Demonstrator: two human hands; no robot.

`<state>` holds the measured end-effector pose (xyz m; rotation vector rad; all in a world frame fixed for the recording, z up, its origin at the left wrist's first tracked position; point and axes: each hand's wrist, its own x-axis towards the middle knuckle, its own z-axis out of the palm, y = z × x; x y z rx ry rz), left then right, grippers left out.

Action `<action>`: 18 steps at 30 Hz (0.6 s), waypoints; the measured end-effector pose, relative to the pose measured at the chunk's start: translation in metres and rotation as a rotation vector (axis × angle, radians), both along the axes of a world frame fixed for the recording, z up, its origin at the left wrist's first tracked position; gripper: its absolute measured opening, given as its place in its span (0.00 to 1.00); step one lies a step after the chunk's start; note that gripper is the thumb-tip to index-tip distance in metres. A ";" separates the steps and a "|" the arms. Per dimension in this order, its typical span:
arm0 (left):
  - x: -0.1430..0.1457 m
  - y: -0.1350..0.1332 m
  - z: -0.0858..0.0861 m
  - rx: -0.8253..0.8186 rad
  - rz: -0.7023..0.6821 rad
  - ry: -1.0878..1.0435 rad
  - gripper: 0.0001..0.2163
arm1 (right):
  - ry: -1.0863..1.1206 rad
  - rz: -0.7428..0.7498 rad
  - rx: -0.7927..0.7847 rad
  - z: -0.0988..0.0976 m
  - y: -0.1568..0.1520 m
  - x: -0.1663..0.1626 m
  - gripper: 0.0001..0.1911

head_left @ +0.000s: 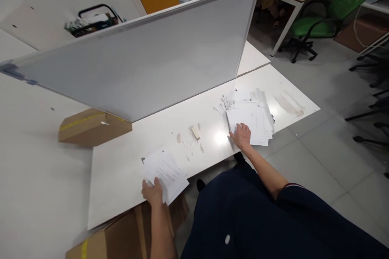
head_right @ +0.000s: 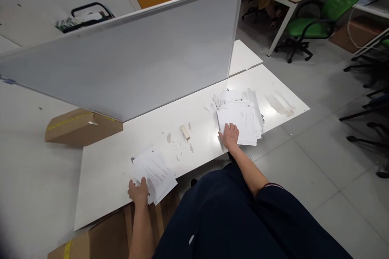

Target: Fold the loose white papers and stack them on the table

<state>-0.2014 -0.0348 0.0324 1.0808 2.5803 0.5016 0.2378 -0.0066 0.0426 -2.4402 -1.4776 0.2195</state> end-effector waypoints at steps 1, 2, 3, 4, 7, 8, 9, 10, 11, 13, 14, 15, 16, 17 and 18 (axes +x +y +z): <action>0.008 -0.001 -0.001 0.026 -0.031 0.024 0.31 | -0.014 -0.025 -0.032 -0.003 0.002 0.002 0.26; 0.016 -0.002 -0.003 0.052 -0.055 0.022 0.30 | -0.018 -0.046 -0.066 -0.006 0.003 0.003 0.26; 0.024 -0.003 -0.005 0.076 -0.075 0.006 0.30 | -0.014 -0.063 -0.097 -0.010 0.005 0.003 0.26; 0.032 -0.004 -0.007 0.095 -0.094 -0.014 0.29 | -0.005 -0.074 -0.120 -0.013 0.006 0.003 0.25; 0.050 -0.007 -0.010 0.127 -0.132 -0.070 0.28 | 0.007 -0.076 -0.130 -0.018 0.006 0.002 0.23; 0.054 -0.008 -0.010 0.134 -0.133 -0.085 0.28 | 0.002 -0.074 -0.121 -0.019 0.006 0.002 0.23; 0.057 -0.008 -0.009 0.138 -0.132 -0.101 0.28 | -0.006 -0.073 -0.111 -0.019 0.005 0.003 0.22; 0.060 -0.009 -0.008 0.143 -0.126 -0.118 0.27 | -0.014 -0.073 -0.099 -0.019 0.005 0.004 0.20; 0.063 -0.009 -0.005 0.147 -0.120 -0.137 0.27 | -0.016 -0.072 -0.090 -0.018 0.004 0.006 0.18; 0.068 -0.009 0.000 0.158 -0.111 -0.179 0.27 | 0.014 -0.050 -0.080 -0.014 0.004 0.011 0.14; 0.071 -0.009 0.002 0.164 -0.115 -0.200 0.26 | 0.050 -0.038 -0.084 -0.011 0.004 0.014 0.14; 0.075 -0.009 0.004 0.174 -0.124 -0.218 0.26 | 0.098 -0.033 -0.091 -0.007 0.004 0.016 0.15; 0.079 -0.009 0.006 0.186 -0.138 -0.232 0.26 | 0.161 -0.032 -0.096 -0.002 0.004 0.019 0.15; 0.084 -0.009 0.008 0.201 -0.157 -0.242 0.25 | 0.233 -0.037 -0.089 0.004 0.003 0.021 0.15; 0.089 -0.009 0.009 0.219 -0.179 -0.254 0.25 | 0.314 -0.045 -0.068 0.010 0.003 0.021 0.15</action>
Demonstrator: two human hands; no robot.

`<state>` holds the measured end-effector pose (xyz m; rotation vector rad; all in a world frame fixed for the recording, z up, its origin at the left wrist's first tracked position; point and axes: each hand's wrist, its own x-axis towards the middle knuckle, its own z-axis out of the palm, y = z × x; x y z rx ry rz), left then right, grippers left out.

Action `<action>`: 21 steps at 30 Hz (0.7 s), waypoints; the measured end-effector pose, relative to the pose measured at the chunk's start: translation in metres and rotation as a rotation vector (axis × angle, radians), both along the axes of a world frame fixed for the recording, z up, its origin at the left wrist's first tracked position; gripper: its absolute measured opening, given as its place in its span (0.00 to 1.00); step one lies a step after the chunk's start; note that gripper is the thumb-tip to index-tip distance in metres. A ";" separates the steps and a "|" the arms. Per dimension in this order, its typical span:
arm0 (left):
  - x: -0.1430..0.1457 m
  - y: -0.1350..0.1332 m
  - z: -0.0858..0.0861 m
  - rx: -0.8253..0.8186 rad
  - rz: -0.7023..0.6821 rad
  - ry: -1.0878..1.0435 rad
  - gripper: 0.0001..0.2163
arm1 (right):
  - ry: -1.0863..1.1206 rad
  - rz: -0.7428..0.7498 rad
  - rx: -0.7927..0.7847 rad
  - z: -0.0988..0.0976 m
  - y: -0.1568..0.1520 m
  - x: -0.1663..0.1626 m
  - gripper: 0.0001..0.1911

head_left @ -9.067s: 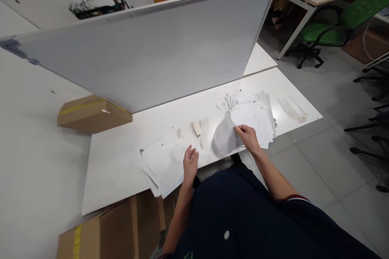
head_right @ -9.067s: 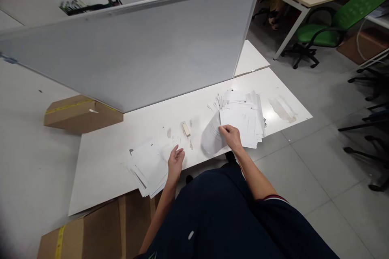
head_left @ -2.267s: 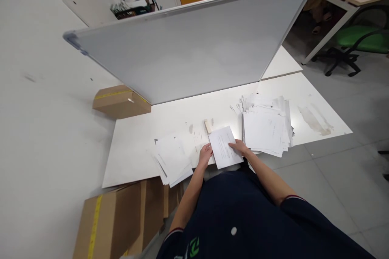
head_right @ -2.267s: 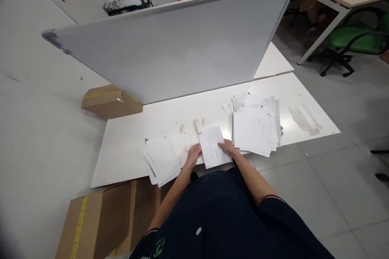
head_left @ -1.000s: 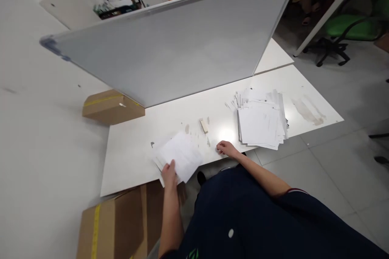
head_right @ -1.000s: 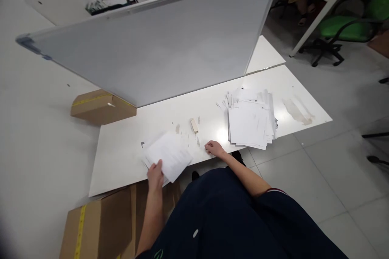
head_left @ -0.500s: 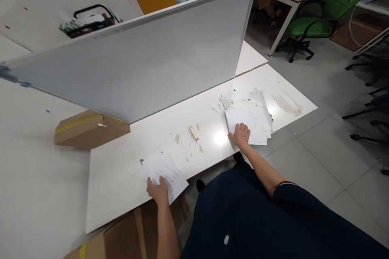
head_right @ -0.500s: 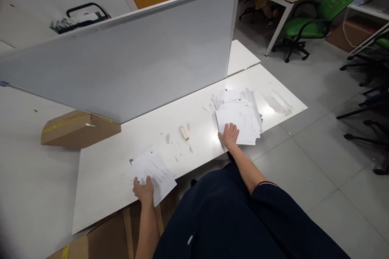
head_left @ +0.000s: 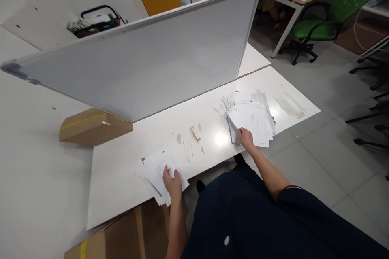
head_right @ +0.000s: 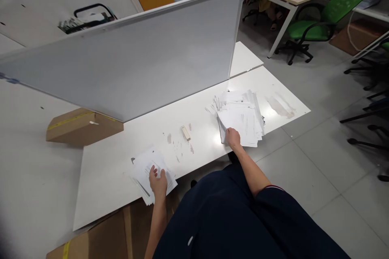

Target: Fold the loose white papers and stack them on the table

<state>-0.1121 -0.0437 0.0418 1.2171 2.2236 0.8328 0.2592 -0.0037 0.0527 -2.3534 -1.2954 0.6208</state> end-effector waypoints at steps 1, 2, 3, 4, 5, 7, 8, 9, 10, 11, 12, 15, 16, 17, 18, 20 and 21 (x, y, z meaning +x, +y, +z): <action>0.006 0.000 0.002 0.018 -0.024 -0.022 0.25 | 0.085 -0.017 0.033 0.007 -0.001 0.000 0.15; 0.014 0.001 0.003 0.030 -0.050 -0.063 0.24 | 0.177 -0.030 0.075 0.015 -0.002 -0.002 0.14; 0.022 0.001 0.006 0.033 -0.076 -0.122 0.24 | 0.277 -0.038 0.118 0.023 -0.003 -0.005 0.14; 0.031 0.002 0.009 0.026 -0.102 -0.203 0.24 | 0.385 -0.046 0.157 0.032 -0.005 -0.010 0.14; 0.041 0.003 0.013 0.009 -0.126 -0.303 0.24 | 0.500 -0.052 0.189 0.040 -0.006 -0.016 0.15; 0.061 0.004 0.024 -0.049 -0.167 -0.544 0.26 | 0.728 -0.047 0.232 0.057 -0.008 -0.030 0.14; 0.071 0.005 0.031 -0.088 -0.186 -0.682 0.26 | 0.835 -0.037 0.236 0.064 -0.008 -0.039 0.14; 0.080 0.006 0.038 -0.129 -0.194 -0.817 0.27 | 0.930 -0.026 0.228 0.071 -0.009 -0.047 0.14; 0.088 0.008 0.046 -0.165 -0.197 -0.939 0.26 | 1.014 -0.014 0.206 0.077 -0.010 -0.055 0.13; 0.095 0.009 0.052 -0.192 -0.199 -1.041 0.25 | 1.087 -0.001 0.178 0.082 -0.011 -0.063 0.13; 0.100 0.011 0.058 -0.209 -0.216 -1.135 0.23 | 1.151 0.011 0.149 0.087 -0.012 -0.071 0.13; 0.105 0.017 0.070 -0.226 -0.203 -1.314 0.18 | 1.298 0.041 0.075 0.094 -0.017 -0.088 0.13; 0.105 0.019 0.071 -0.222 -0.169 -1.346 0.17 | 1.342 0.047 0.050 0.096 -0.019 -0.092 0.13; 0.103 0.020 0.072 -0.212 -0.126 -1.367 0.15 | 1.385 0.054 0.024 0.097 -0.020 -0.095 0.14; 0.101 0.020 0.072 -0.196 -0.085 -1.381 0.14 | 1.427 0.064 -0.003 0.098 -0.022 -0.097 0.14; 0.096 0.020 0.072 -0.155 -0.042 -1.401 0.11 | 1.503 0.100 -0.054 0.100 -0.024 -0.100 0.16; 0.095 0.019 0.072 -0.139 -0.039 -1.410 0.10 | 1.534 0.123 -0.076 0.101 -0.024 -0.100 0.17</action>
